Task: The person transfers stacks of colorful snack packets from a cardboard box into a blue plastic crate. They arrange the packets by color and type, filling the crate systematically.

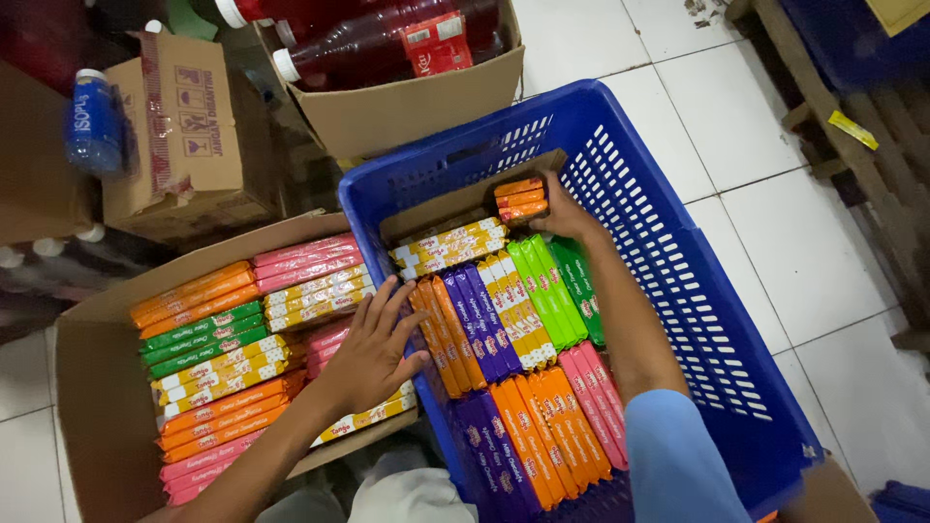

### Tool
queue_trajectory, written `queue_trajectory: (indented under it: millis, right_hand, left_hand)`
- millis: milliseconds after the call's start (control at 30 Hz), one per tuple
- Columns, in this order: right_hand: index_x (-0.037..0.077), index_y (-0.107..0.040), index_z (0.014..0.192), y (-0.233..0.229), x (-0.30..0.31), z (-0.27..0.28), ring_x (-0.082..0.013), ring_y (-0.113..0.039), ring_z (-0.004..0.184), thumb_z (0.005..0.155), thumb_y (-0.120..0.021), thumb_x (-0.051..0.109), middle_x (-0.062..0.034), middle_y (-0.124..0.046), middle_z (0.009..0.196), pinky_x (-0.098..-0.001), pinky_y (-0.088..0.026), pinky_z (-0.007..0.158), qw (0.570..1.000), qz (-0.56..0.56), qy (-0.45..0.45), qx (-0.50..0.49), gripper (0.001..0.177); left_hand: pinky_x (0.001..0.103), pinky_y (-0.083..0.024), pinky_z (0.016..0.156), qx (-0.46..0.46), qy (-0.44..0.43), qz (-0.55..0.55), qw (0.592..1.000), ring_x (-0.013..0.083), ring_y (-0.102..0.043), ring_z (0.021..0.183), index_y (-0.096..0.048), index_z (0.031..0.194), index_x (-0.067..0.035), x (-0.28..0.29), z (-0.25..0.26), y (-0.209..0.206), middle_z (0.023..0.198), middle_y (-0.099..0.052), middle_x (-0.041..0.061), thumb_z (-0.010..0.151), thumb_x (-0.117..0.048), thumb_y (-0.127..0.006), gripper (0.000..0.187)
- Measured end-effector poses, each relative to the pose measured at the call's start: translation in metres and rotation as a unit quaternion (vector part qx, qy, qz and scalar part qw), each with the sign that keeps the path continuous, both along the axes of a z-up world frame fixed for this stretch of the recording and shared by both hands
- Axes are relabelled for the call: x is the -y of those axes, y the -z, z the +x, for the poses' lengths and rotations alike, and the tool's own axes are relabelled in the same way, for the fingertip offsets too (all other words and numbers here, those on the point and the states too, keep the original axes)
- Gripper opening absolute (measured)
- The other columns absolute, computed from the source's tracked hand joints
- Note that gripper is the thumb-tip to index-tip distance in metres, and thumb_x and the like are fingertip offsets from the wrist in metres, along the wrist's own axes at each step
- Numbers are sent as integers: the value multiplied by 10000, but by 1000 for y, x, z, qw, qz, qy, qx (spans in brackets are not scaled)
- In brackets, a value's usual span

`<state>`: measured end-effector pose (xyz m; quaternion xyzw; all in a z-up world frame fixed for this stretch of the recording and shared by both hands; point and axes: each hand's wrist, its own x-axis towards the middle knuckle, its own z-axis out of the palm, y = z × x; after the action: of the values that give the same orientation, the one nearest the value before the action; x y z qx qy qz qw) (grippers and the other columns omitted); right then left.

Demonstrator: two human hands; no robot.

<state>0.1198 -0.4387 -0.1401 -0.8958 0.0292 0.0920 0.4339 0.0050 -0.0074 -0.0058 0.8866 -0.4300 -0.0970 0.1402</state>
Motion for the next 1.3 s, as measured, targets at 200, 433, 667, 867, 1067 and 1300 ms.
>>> queue_trajectory:
  millis: [200,433,667,867,1067,1300]
  right_hand:
    - [120,-420,1523,-23,-17,6,-388,-445,1379,709,-894,447,-201,-507,1452,-596,-518,961,898,-419,-132,23,998]
    - [256,-547,1367,7,10,14,-350,-606,1166,936,-692,201,-134,-663,1154,-555,-523,852,841,-525,-85,98,458]
    - [208,-602,1239,15,11,12,-348,-652,967,993,-528,141,-141,-718,955,-451,-468,770,821,-557,-15,122,266]
    - [200,-551,1328,8,6,16,-417,-650,1013,791,-841,434,-203,-659,1096,-505,-533,758,845,-534,-8,38,653]
    - [227,-604,1377,-12,-6,8,-401,-692,1014,989,-646,205,-180,-628,1148,-505,-566,746,856,-516,-40,5,391]
    - [145,-432,1478,-18,-9,8,-587,-602,1189,809,-685,-53,-367,-443,1413,-619,-522,1007,950,-276,-144,-29,742]
  left_hand:
    - [582,-164,1226,-28,-5,-3,1000,372,-12,1581,-413,1443,-219,0,1,0,1669,-157,114,1058,-557,-337,518]
    - [586,-208,1209,-3,-1,0,1000,380,-44,1579,-420,1427,-210,-3,-1,5,1663,-179,122,1054,-562,-347,518]
    - [584,-227,1201,8,-1,-10,1000,384,-65,1576,-429,1436,-214,-2,-1,7,1663,-192,123,1048,-565,-367,527]
    - [587,-238,1197,9,-3,-23,1000,384,-74,1575,-441,1420,-215,-1,0,9,1659,-203,121,1042,-568,-370,522]
    - [572,-230,1206,18,-5,-12,1000,374,-71,1576,-421,1427,-223,-1,-1,10,1662,-192,113,1047,-570,-350,519]
    - [575,-214,1214,-7,-7,-7,1000,371,-42,1579,-424,1411,-216,0,1,3,1665,-175,111,1056,-572,-331,511]
